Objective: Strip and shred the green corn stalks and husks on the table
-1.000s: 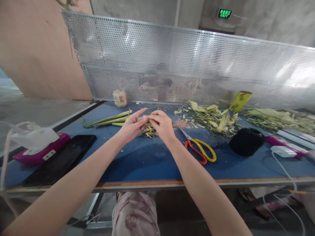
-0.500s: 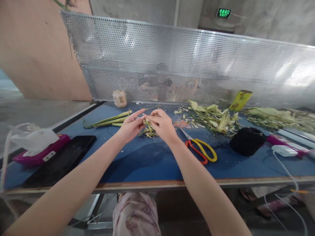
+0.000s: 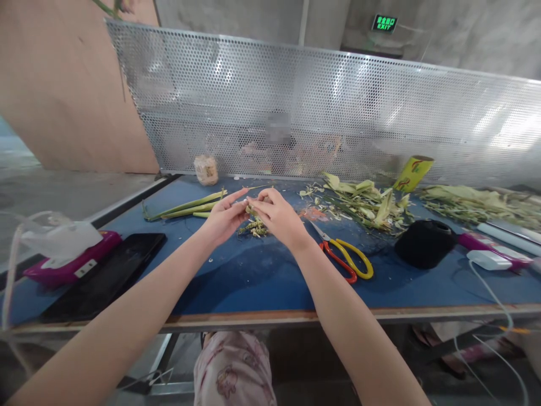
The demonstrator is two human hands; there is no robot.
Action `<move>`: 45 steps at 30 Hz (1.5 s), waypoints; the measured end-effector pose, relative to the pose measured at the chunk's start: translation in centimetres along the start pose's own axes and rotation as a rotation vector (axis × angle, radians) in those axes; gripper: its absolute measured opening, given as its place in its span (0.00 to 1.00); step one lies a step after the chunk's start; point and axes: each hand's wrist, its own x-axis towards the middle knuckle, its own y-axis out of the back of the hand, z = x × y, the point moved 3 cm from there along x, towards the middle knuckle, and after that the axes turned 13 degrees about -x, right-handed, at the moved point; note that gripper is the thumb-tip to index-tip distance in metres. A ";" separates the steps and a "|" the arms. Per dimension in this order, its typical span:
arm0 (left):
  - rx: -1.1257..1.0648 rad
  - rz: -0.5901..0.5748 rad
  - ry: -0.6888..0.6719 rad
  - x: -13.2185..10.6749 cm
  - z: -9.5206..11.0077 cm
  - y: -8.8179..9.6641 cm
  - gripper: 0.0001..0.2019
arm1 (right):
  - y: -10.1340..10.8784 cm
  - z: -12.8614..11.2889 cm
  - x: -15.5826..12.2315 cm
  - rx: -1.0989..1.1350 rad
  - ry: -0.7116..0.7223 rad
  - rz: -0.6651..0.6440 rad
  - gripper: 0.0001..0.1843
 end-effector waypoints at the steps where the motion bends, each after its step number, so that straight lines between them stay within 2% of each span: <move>1: 0.007 -0.008 0.003 0.0 -0.1 0.0 0.22 | -0.1 0.1 0.0 0.004 -0.016 0.011 0.13; 12: 0.019 -0.002 0.032 0.0 -0.3 0.0 0.24 | -0.1 0.2 0.1 0.003 -0.083 0.027 0.09; 20: -0.046 -0.027 0.006 -0.3 0.5 -0.5 0.26 | 0.1 0.7 0.1 0.095 -0.154 0.076 0.06; 25: -0.034 -0.056 -0.030 -0.2 0.6 -0.4 0.27 | 0.0 0.9 0.1 0.092 -0.150 0.117 0.07; 31: -0.001 -0.038 -0.096 0.0 0.7 -0.2 0.28 | -0.2 0.6 0.0 0.146 -0.146 0.098 0.09; 38: 0.037 -0.083 -0.074 0.0 0.7 -0.3 0.32 | 0.3 0.5 0.2 0.111 -0.187 0.106 0.07; 45: 0.057 -0.061 -0.064 -0.4 0.8 -0.7 0.34 | -0.1 0.6 0.0 0.151 -0.185 0.102 0.05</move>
